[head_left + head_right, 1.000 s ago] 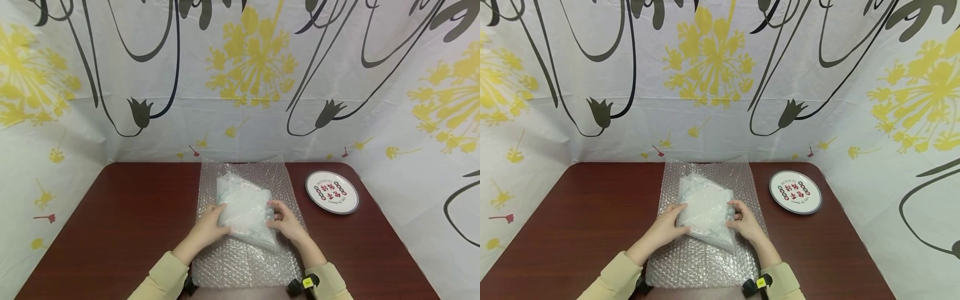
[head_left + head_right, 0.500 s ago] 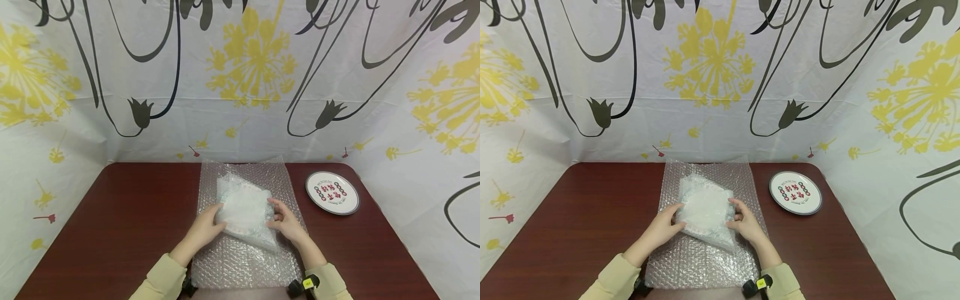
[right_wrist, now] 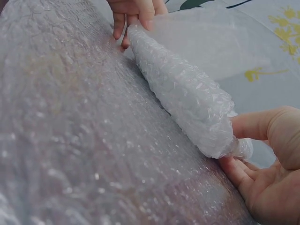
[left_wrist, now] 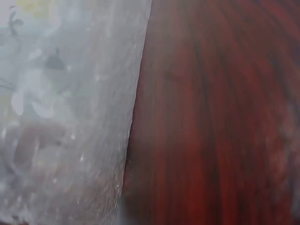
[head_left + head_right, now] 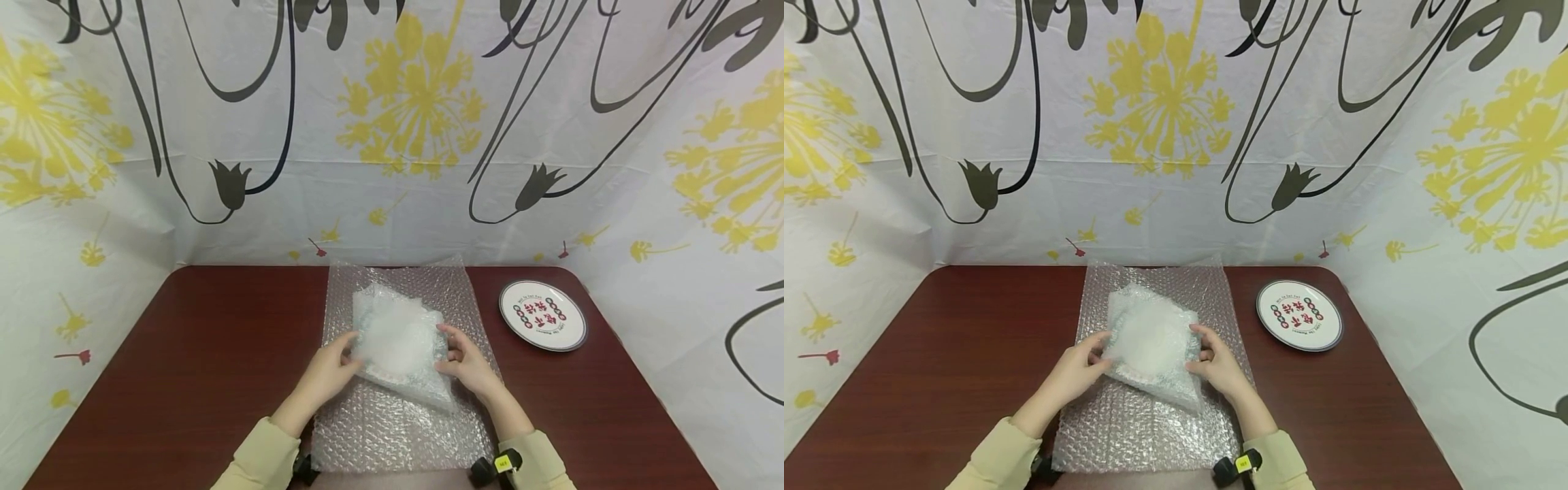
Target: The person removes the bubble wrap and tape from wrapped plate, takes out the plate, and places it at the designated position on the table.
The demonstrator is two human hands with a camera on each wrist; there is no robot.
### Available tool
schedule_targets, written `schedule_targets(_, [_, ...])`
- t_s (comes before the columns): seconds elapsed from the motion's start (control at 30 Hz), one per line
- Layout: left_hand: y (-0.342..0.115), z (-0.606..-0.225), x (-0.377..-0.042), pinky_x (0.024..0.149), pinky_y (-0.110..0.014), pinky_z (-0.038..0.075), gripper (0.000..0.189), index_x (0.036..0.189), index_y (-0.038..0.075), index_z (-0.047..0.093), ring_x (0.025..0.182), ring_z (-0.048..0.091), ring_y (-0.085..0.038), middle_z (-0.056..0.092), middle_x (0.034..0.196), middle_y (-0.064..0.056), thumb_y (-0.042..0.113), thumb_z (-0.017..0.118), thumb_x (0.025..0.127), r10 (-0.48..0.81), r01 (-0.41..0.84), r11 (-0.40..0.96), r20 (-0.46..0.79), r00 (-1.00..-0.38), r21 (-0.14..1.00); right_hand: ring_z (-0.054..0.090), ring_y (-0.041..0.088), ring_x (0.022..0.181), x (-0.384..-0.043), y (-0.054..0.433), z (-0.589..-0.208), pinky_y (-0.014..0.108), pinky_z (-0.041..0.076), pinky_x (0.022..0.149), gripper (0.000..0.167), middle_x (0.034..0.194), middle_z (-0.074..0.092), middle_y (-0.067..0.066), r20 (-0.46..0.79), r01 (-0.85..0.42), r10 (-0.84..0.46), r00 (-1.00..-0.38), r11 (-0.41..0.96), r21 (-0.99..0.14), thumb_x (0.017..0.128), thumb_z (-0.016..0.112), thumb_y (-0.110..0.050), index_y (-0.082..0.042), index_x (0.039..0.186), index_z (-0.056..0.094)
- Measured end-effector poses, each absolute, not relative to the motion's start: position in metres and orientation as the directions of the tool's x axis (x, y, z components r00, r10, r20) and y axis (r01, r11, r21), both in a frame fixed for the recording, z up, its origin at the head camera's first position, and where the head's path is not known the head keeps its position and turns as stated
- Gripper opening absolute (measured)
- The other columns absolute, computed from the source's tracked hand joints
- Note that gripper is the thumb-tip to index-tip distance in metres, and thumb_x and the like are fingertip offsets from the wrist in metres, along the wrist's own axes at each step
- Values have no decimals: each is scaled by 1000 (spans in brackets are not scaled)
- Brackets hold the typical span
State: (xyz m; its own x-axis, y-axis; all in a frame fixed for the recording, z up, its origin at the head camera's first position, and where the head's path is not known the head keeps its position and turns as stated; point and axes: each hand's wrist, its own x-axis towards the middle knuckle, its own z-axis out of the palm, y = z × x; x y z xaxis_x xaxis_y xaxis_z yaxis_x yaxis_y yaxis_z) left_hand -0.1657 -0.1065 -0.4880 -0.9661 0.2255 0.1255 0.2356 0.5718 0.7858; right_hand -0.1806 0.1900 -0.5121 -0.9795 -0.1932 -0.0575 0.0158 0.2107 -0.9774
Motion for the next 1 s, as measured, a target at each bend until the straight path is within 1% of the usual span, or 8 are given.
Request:
schedule_targets(0.2, [-114, -491, -166, 63, -31, 52, 50, 134, -1, 52, 82, 63, -20, 64, 110, -18, 13, 65, 88, 197, 198, 552, 104, -975, 810, 47, 19, 78, -178, 191, -511, 25, 43, 56, 75, 130, 39, 25, -63, 16, -207, -976, 217, -976, 80, 70, 6, -10, 146, 36])
schedule_targets(0.37, [-120, -491, -165, 53, -30, 47, 25, 108, -4, 62, 64, 55, -16, 63, 86, -13, 11, 64, 87, 173, 181, 553, 101, -980, 813, 49, 19, 79, -178, 191, -512, 26, 44, 57, 74, 131, 39, 25, -64, 16, -208, -976, 224, -974, 80, 71, 5, -11, 145, 38])
schedule_targets(0.5, [-126, -492, -165, 51, -32, 46, 21, 100, -6, 62, 60, 53, -18, 62, 80, -14, 13, 64, 89, 153, 157, 555, 86, -984, 817, 50, 21, 80, -178, 191, -514, 26, 44, 58, 73, 131, 40, 24, -71, 25, -199, -977, 226, -974, 80, 70, 5, -14, 143, 40])
schedule_targets(0.53, [-127, -492, -165, 52, -32, 47, 26, 105, -7, 62, 63, 55, -18, 63, 85, -16, 13, 64, 90, 148, 152, 555, 83, -986, 818, 50, 21, 80, -178, 191, -514, 26, 44, 58, 73, 132, 40, 24, -73, 27, -197, -978, 227, -974, 80, 70, 5, -15, 143, 41])
schedule_targets(0.6, [-129, -492, -165, 52, -31, 46, 24, 105, -6, 63, 63, 55, -17, 64, 88, -15, 14, 64, 91, 135, 138, 547, 76, -988, 826, 49, 21, 79, -179, 191, -513, 26, 44, 57, 73, 132, 40, 23, -75, 28, -197, -978, 229, -973, 80, 70, 5, -16, 143, 41])
schedule_targets(0.67, [-131, -493, -166, 48, -30, 42, 13, 92, 1, 62, 55, 48, -14, 59, 75, -9, 13, 64, 90, 125, 132, 533, 76, -989, 836, 48, 20, 77, -178, 191, -512, 25, 42, 56, 73, 132, 41, 23, -76, 30, -193, -978, 232, -972, 80, 70, 4, -16, 143, 41])
schedule_targets(0.77, [-134, -493, -167, 46, -29, 38, 14, 80, 6, 57, 50, 41, -12, 51, 64, -3, 12, 65, 90, 106, 135, 524, 93, -990, 841, 46, 18, 75, -179, 191, -512, 24, 41, 55, 72, 130, 41, 22, -79, 33, -189, -979, 235, -971, 80, 71, 4, -15, 143, 41])
schedule_targets(1.0, [-140, -496, -170, 54, -30, 45, 11, 84, 5, 63, 64, 62, -19, 64, 74, -6, 13, 63, 91, 48, 62, 467, 45, -998, 882, 43, 16, 72, -180, 192, -512, 23, 39, 53, 71, 133, 39, 23, -84, 38, -183, -980, 239, -970, 80, 70, 4, -14, 142, 42])
